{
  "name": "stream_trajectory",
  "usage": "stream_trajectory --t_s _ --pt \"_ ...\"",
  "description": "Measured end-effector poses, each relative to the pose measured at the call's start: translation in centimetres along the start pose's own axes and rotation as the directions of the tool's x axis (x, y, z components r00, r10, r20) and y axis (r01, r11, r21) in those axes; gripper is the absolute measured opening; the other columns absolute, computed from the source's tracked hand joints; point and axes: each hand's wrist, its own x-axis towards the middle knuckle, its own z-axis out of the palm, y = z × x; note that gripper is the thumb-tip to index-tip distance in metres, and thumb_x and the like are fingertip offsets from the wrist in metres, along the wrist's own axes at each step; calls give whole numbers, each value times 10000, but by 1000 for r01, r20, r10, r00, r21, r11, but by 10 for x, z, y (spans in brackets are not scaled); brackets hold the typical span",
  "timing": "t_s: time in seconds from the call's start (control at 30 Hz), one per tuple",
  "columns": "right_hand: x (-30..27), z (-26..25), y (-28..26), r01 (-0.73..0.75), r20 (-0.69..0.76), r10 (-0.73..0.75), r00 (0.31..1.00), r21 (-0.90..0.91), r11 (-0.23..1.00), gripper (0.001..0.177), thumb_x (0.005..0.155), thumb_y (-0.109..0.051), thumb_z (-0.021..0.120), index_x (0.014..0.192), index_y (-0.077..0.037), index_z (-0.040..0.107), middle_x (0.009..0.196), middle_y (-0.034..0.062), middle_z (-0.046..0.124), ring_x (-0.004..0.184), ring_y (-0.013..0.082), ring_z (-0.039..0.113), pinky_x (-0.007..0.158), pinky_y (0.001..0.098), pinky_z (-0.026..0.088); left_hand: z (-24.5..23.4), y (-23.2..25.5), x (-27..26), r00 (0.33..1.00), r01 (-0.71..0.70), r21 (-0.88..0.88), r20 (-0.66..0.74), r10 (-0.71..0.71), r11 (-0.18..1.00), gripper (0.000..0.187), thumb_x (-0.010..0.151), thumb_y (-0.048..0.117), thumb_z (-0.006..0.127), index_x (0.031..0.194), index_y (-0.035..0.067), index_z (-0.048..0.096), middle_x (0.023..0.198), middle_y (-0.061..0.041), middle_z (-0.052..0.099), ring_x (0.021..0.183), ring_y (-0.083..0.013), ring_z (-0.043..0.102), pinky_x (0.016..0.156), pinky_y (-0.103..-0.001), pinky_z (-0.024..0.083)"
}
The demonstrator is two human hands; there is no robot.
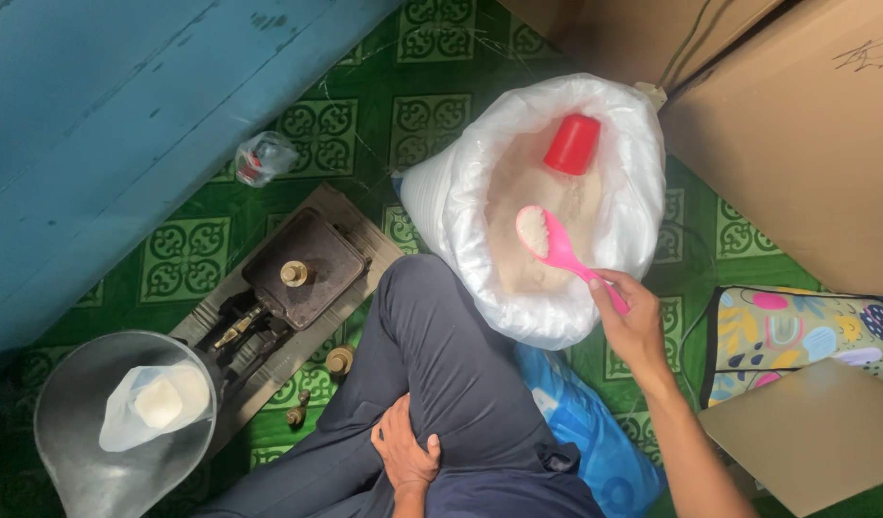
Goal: Packaging white powder from a large sack into small plastic bags and organizing them in a bin
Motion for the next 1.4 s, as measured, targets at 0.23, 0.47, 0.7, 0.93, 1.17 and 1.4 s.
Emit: stream_trajectory --t_s 0.23,0.47,0.7,0.93,1.17,1.4 --pt "1 0 12 -133 123 113 986 171 976 277 943 -244 616 1092 -38 726 856 -8 680 783 59 559 705 196 431 -3 3 1 1000 -2 6 4 2 1000 842 843 720 126 1327 155 520 1278 9 579 1167 -215 533 986 -434 308" --pt "-5 -4 -8 38 51 -38 998 5 999 325 918 -286 621 1136 -66 719 1071 48 739 979 128 673 825 245 515 -6 6 1 1000 22 -26 11 -22 999 847 848 734 128 1328 158 522 1273 4 582 1164 -227 538 984 -453 316" --pt "-7 -3 -12 115 -88 -146 985 -286 951 279 889 -225 703 1145 -120 741 962 21 758 740 129 669 630 289 497 -3 3 1 1000 24 -23 18 -24 999 849 838 729 136 1328 155 523 1285 8 582 1169 -222 539 989 -448 311" --pt "-6 -6 -22 231 -74 -261 962 -282 931 271 911 -255 671 1116 -92 738 1006 54 751 861 176 709 710 302 519 -7 5 3 1000 19 -32 5 -19 999 856 839 741 128 1320 155 527 1276 13 583 1160 -220 541 981 -441 320" --pt "-11 -6 -68 421 13 -445 896 -346 838 287 870 -239 703 1130 -123 737 661 19 669 568 151 608 632 314 498 -9 3 3 1000 14 -57 -17 -15 998 855 835 738 144 1324 146 521 1282 2 580 1153 -237 532 985 -453 309" --pt "-28 10 -139 544 140 -531 836 -338 768 309 856 -243 743 1153 -160 717 762 16 703 622 119 635 663 281 505 -4 -7 0 1000 -14 -113 -25 11 993 773 805 667 330 1339 137 509 1282 -33 576 1159 -258 515 985 -441 294"
